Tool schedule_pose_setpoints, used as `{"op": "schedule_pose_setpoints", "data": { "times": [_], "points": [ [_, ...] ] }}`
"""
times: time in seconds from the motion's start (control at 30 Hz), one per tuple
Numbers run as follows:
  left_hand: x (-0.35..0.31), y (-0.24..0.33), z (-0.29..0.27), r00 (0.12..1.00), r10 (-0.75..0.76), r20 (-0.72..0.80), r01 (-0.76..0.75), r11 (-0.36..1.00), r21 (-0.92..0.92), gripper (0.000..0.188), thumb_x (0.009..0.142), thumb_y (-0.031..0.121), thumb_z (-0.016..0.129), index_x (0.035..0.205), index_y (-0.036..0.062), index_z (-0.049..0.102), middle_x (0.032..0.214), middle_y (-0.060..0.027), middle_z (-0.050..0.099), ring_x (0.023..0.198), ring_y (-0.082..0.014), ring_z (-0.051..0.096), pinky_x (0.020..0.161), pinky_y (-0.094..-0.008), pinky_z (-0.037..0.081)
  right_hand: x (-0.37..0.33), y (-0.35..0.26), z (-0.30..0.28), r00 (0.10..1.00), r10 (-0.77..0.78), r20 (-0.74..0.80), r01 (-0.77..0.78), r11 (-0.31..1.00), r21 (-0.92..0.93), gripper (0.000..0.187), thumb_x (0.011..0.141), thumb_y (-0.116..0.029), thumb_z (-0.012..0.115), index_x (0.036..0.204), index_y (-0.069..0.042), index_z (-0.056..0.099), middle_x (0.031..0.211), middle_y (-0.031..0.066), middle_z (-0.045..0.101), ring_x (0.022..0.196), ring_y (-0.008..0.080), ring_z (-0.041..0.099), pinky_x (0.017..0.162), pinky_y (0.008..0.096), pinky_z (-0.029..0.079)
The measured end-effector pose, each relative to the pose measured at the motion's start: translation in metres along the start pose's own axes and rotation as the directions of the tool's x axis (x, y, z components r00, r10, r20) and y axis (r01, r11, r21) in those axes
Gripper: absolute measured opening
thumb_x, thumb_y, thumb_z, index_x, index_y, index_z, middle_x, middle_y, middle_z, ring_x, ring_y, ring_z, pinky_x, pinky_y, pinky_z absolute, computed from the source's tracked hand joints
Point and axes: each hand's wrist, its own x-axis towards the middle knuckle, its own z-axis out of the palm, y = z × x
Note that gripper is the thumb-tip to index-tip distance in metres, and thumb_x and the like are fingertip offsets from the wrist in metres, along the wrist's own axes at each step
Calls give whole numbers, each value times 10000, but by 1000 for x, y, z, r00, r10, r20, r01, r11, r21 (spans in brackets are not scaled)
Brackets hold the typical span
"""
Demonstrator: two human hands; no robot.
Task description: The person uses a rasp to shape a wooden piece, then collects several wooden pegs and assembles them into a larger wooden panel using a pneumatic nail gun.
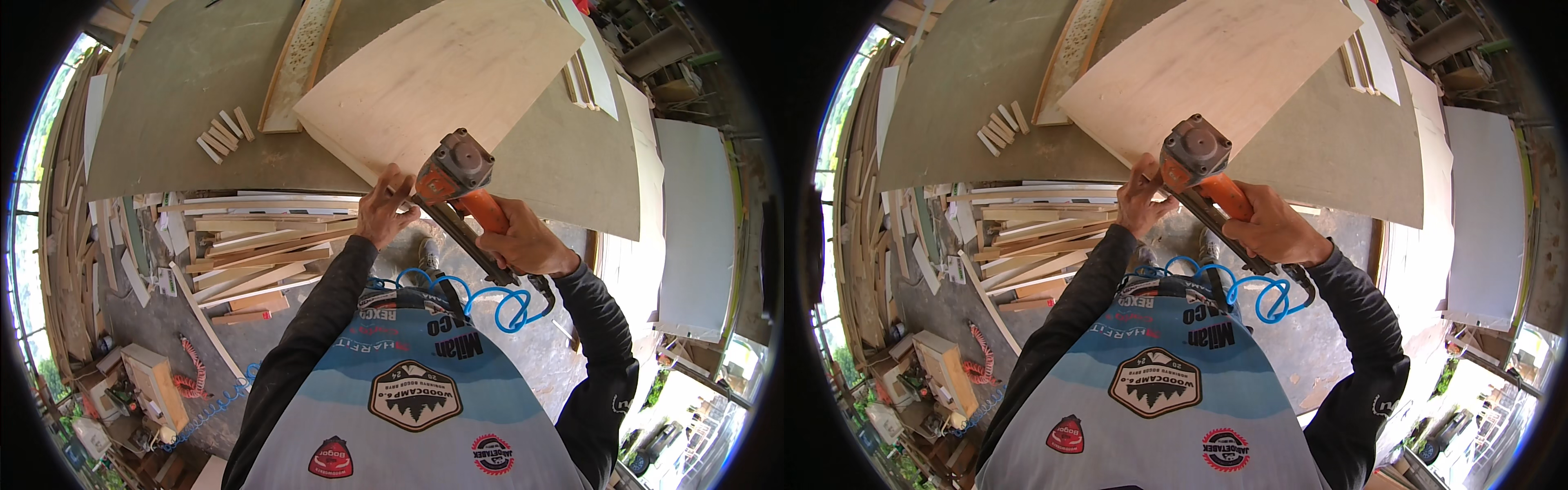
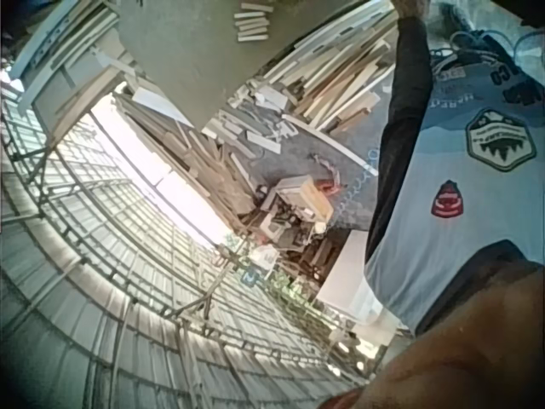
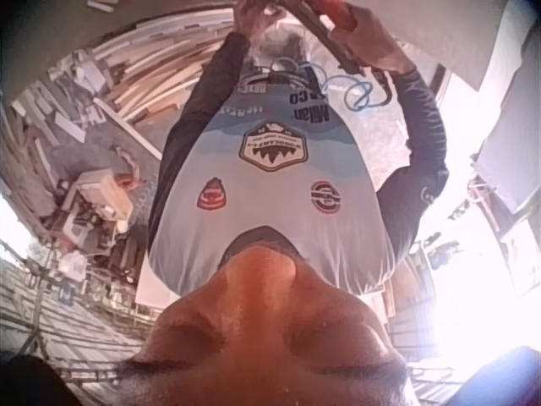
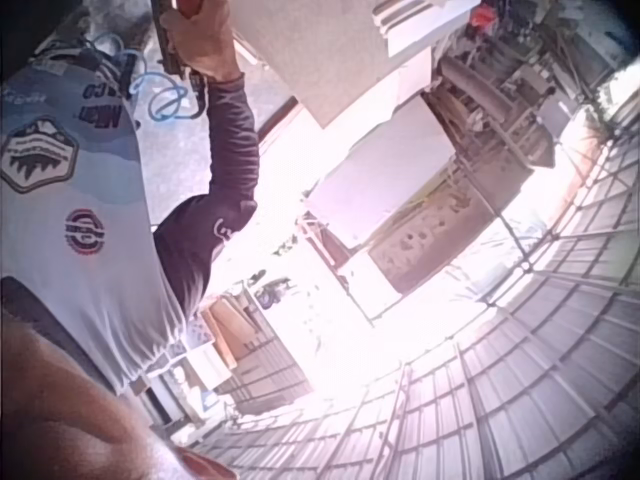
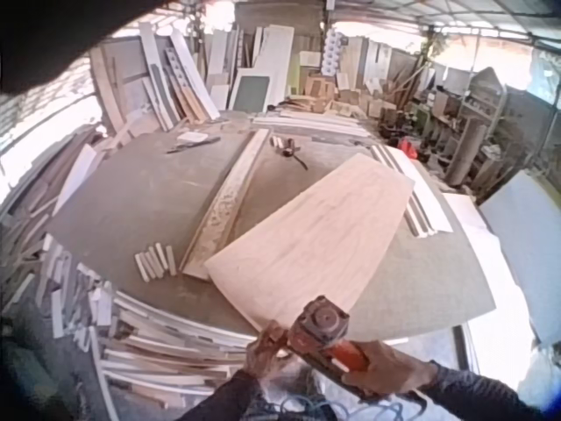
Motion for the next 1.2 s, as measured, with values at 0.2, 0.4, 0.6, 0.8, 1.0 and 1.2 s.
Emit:
{"op": "schedule_pose_setpoints", "data": {
  "times": [0.2, 0.4, 0.6, 0.8, 1.0, 1.2],
  "points": [
    [-1, -1, 0, 1000, -13, 15, 13, 1000, -9, 665, 664, 180, 854, 1292, 180, 636, 1382, -114, 488, 769, -211, 688, 703, -364, 611, 2, 1, 0, 999, -31, 12, 31, 999, -44, 497, 812, -72, 589, 1288, 61, 539, 638, 45, 572, 468, 116, 559, 451, 266, 474],
    [0, -1, 1, 1000, 7, -9, -7, 1000, -5, 654, 653, 179, 856, 1274, 177, 651, 1378, -116, 496, 761, -211, 692, 698, -367, 612, 3, 3, -1, 999, -38, 9, 38, 997, -69, 490, 804, -74, 584, 1273, 63, 545, 637, 55, 583, 463, 124, 566, 450, 269, 476],
    [1, 0, 1, 999, 8, -45, -8, 1000, 8, 656, 650, 149, 840, 1277, 186, 651, 1377, -120, 509, 756, -213, 686, 688, -366, 608, 1, 9, -2, 997, -67, -31, 67, 998, -8, 507, 798, -34, 590, 1295, 48, 540, 674, 55, 588, 469, 119, 556, 444, 271, 454],
    [2, 3, 0, 999, 6, -53, -6, 1000, 7, 628, 659, 134, 831, 1265, 172, 671, 1372, -121, 511, 756, -213, 683, 695, -353, 605, -20, 38, -14, 978, -19, -208, 57, 983, 177, 520, 845, -36, 661, 1337, 47, 519, 694, 36, 575, 530, 112, 575, 487, 271, 479],
    [4, 5, -3, 998, 39, -46, -40, 999, -14, 640, 670, 170, 837, 1286, 175, 665, 1378, -115, 496, 768, -210, 680, 690, -354, 604, -36, 93, -38, 913, 22, -407, 168, 890, 425, 260, 834, -35, 657, 1066, 40, 567, 666, 61, 566, 502, 147, 564, 509, 302, 503],
    [11, 11, -21, 998, 56, 27, -58, 997, 55, 588, 659, 215, 837, 1228, 155, 700, 1367, -95, 489, 798, -202, 666, 726, -334, 598, -26, 150, -50, 809, 85, -581, 324, 761, 562, 141, 840, -53, 599, 958, 8, 550, 639, 51, 514, 480, 163, 517, 503, 309, 475]
  ]
}}
